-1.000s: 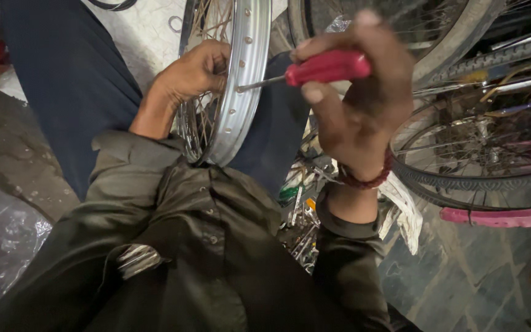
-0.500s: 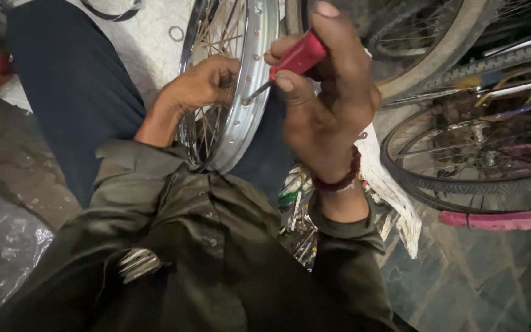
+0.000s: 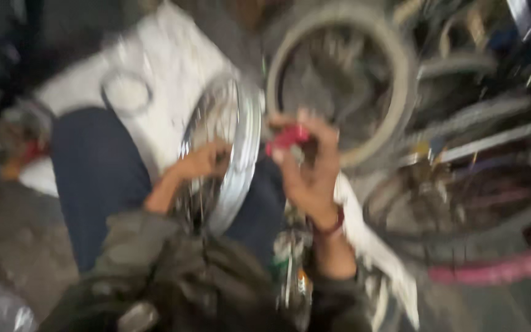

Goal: The person sits on the floor and uses a red-handled screwdriver to tighten or adjust the nipples on a bicycle rim held between their legs. The person rotates the rim periodically to access different sections while working in a cluttered workshop.

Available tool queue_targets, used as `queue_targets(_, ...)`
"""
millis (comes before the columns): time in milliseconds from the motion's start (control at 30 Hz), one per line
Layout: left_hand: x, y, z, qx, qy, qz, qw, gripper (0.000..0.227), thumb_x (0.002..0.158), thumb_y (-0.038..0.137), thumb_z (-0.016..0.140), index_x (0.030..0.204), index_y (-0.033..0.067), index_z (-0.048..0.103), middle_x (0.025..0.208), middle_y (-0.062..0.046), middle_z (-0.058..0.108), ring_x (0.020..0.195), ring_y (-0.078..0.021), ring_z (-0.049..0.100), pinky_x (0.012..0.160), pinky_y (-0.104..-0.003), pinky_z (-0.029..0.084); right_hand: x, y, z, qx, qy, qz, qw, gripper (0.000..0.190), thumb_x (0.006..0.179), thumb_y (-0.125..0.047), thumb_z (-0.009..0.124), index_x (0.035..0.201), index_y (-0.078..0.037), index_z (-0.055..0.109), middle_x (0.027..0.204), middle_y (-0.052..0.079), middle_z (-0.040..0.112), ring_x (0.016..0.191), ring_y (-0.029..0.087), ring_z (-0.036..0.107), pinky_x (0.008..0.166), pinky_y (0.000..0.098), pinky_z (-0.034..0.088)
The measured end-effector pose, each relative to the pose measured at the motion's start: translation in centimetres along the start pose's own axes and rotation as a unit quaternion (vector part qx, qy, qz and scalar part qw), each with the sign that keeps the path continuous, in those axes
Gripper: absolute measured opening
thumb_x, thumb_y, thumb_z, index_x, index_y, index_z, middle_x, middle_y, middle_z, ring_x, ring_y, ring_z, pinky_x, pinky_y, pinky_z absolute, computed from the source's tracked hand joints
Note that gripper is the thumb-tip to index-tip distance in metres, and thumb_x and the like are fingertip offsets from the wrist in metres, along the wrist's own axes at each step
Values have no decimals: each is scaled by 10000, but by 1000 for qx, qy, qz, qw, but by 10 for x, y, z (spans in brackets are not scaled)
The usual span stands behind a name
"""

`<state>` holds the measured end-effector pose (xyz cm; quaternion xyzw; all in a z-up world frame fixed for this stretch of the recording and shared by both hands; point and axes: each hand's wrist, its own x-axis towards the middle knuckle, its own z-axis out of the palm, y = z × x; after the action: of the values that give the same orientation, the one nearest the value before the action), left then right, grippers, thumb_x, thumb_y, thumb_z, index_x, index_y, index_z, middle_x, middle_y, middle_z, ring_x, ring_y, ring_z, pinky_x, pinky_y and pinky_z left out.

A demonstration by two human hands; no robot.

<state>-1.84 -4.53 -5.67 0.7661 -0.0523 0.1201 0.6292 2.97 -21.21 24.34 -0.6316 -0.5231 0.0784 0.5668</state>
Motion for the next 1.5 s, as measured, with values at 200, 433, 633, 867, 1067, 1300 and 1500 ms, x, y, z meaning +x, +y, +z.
queue_targets(200,9,-6,13,-264,-21,-56,963,319,785,-104,697,1082,9,723,912,22,717,832,-83,637,720,-265,516,2,10,-9,78,-7,126,989,616,917,128,625,1450,-55,376,1194,201,710,1077,251,711,962,368,581)
queue_targets(433,10,18,2,-323,-14,-51,945,352,757,-151,664,1073,-10,724,942,-25,748,866,-113,683,777,-269,547,4,21,-8,93,-14,118,989,583,860,136,673,1403,0,510,1099,198,746,1001,239,743,904,361,612)
queue_targets(633,13,10,-1,-312,15,-39,949,341,784,-155,650,1091,-24,720,971,-31,746,890,-112,673,787,-267,532,-1,28,7,-3,106,68,992,585,826,134,743,1368,10,565,1012,198,766,896,231,775,836,361,639)
queue_targets(867,11,6,-7,-326,44,-59,942,418,756,-154,636,1138,-7,719,999,-35,769,905,-114,714,807,-261,568,11,26,-1,22,-66,17,997,646,889,130,688,1463,-20,434,1170,192,734,1095,237,715,1002,353,558)
queue_targets(1067,10,-8,-5,-347,52,-81,933,398,790,-143,666,1163,-8,709,973,-39,762,850,-121,700,746,-282,569,14,24,19,19,-17,10,1000,567,922,102,667,1436,-48,483,1073,148,766,959,186,731,876,320,599)
queue_targets(1300,12,-8,-8,-307,80,-103,943,431,792,-143,675,1189,20,712,1003,-31,764,860,-107,689,742,-268,554,10,19,35,-117,60,-90,987,604,898,73,727,1440,-49,490,998,123,759,891,172,737,837,315,603)
queue_targets(1500,-14,0,-22,-290,119,-45,948,474,732,102,636,1176,-15,754,954,-47,749,800,-139,662,684,-278,505,5,6,12,-10,158,-13,987,566,1032,-91,740,1449,-80,358,1100,152,741,993,176,716,962,306,580)
